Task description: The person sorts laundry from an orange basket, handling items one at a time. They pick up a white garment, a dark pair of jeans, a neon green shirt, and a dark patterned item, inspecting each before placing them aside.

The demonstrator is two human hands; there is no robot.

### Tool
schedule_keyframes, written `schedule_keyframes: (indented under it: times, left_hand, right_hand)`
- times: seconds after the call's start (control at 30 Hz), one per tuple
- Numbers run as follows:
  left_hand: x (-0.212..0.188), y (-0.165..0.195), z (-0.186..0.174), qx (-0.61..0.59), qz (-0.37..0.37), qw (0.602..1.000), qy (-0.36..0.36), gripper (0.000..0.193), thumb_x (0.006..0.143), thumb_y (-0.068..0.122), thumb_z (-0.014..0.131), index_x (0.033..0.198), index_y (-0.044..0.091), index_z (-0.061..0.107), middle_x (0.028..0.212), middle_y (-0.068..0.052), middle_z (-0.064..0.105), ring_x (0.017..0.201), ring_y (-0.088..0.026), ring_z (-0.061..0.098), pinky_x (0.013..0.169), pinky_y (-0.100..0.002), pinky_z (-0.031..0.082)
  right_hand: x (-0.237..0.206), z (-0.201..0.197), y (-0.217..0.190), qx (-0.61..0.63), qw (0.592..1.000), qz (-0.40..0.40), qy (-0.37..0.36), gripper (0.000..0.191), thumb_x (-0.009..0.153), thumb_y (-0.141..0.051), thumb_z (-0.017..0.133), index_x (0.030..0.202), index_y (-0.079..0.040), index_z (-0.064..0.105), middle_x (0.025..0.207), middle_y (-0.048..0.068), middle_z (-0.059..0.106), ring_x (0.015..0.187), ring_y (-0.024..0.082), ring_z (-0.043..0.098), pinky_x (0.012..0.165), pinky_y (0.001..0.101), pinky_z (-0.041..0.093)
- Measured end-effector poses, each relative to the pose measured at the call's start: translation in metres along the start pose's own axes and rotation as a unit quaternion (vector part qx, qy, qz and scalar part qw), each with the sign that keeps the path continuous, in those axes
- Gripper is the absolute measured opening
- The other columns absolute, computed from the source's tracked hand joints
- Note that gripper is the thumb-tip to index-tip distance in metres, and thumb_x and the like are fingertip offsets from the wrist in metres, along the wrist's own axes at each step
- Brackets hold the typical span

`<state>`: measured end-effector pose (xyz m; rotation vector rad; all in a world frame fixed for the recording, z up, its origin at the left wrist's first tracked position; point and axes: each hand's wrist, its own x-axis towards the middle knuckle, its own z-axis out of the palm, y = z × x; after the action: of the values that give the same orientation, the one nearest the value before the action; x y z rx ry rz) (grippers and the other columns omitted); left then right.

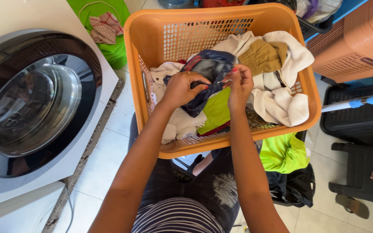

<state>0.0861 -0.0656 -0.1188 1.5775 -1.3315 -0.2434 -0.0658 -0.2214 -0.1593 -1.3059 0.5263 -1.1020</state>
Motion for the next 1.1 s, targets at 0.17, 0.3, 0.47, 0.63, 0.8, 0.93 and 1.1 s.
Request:
schedule_keyframes:
  times: [0.17,0.3,0.47,0.63,0.8,0.93,1.1]
  left_hand:
    - [0.002,0.0,0.004,-0.067,-0.08,0.993,0.06,0.014,0.087,0.017,0.079,0.1,0.012,0.078,0.084,-0.009,0.077,0.058,-0.021,0.068,0.056,-0.033,0.051]
    - [0.004,0.002,0.005,-0.072,-0.115,0.989,0.055,0.014,0.087,0.017,0.079,0.1,0.011,0.079,0.08,-0.01,0.076,0.054,-0.023,0.065,0.054,-0.034,0.049]
    - [0.002,0.003,0.004,-0.076,-0.036,0.994,0.065,0.013,0.088,0.013,0.078,0.099,0.007,0.076,0.09,-0.011,0.076,0.072,-0.027,0.072,0.063,-0.034,0.053]
    - [-0.001,0.006,0.003,-0.095,-0.024,0.994,0.054,0.015,0.084,0.01,0.077,0.098,0.004,0.075,0.089,-0.013,0.073,0.079,-0.029,0.073,0.067,-0.036,0.054]
    - [-0.001,0.006,0.006,-0.075,-0.02,0.995,0.068,0.015,0.082,0.01,0.078,0.094,0.003,0.074,0.088,-0.013,0.073,0.079,-0.029,0.072,0.069,-0.035,0.054]
    - [-0.001,0.003,0.009,-0.093,-0.03,0.991,0.09,0.013,0.084,0.01,0.077,0.095,0.004,0.074,0.089,-0.01,0.074,0.081,-0.025,0.075,0.072,-0.033,0.056]
    - [0.003,0.007,0.011,-0.118,-0.123,0.978,0.124,0.012,0.086,0.012,0.075,0.096,0.006,0.074,0.086,-0.008,0.077,0.077,-0.022,0.077,0.071,-0.032,0.057]
  right_hand:
    - [-0.011,0.009,0.004,-0.095,0.982,-0.074,-0.149,0.017,0.1,-0.007,0.074,0.112,0.0,0.065,0.096,0.004,0.064,0.083,0.01,0.061,0.07,0.0231,0.05]
    - [-0.01,0.012,0.008,-0.062,0.99,0.041,-0.123,0.017,0.092,-0.004,0.078,0.106,-0.001,0.071,0.092,0.003,0.072,0.075,0.006,0.063,0.06,0.021,0.051]
    - [-0.001,-0.002,0.008,-0.001,0.973,0.194,-0.122,0.012,0.094,-0.009,0.078,0.095,0.001,0.073,0.081,0.005,0.071,0.066,0.009,0.064,0.055,0.0222,0.051]
    - [-0.004,-0.005,0.009,0.026,0.974,0.191,-0.12,0.01,0.091,-0.007,0.079,0.096,0.0,0.074,0.082,0.002,0.072,0.067,0.007,0.064,0.057,0.0211,0.051]
    - [-0.014,0.014,0.011,-0.171,0.981,-0.015,-0.093,0.006,0.094,-0.002,0.077,0.095,0.001,0.072,0.086,-0.002,0.067,0.073,0.001,0.057,0.062,0.0173,0.044]
    - [-0.02,0.023,0.007,-0.167,0.982,0.005,-0.093,0.004,0.096,-0.002,0.073,0.094,0.0,0.069,0.081,-0.004,0.065,0.068,0.0,0.055,0.058,0.0163,0.044]
    - [-0.018,0.016,-0.003,-0.09,0.981,0.012,-0.17,0.003,0.102,-0.006,0.068,0.101,-0.003,0.066,0.087,-0.005,0.06,0.071,0.0,0.053,0.059,0.0173,0.042]
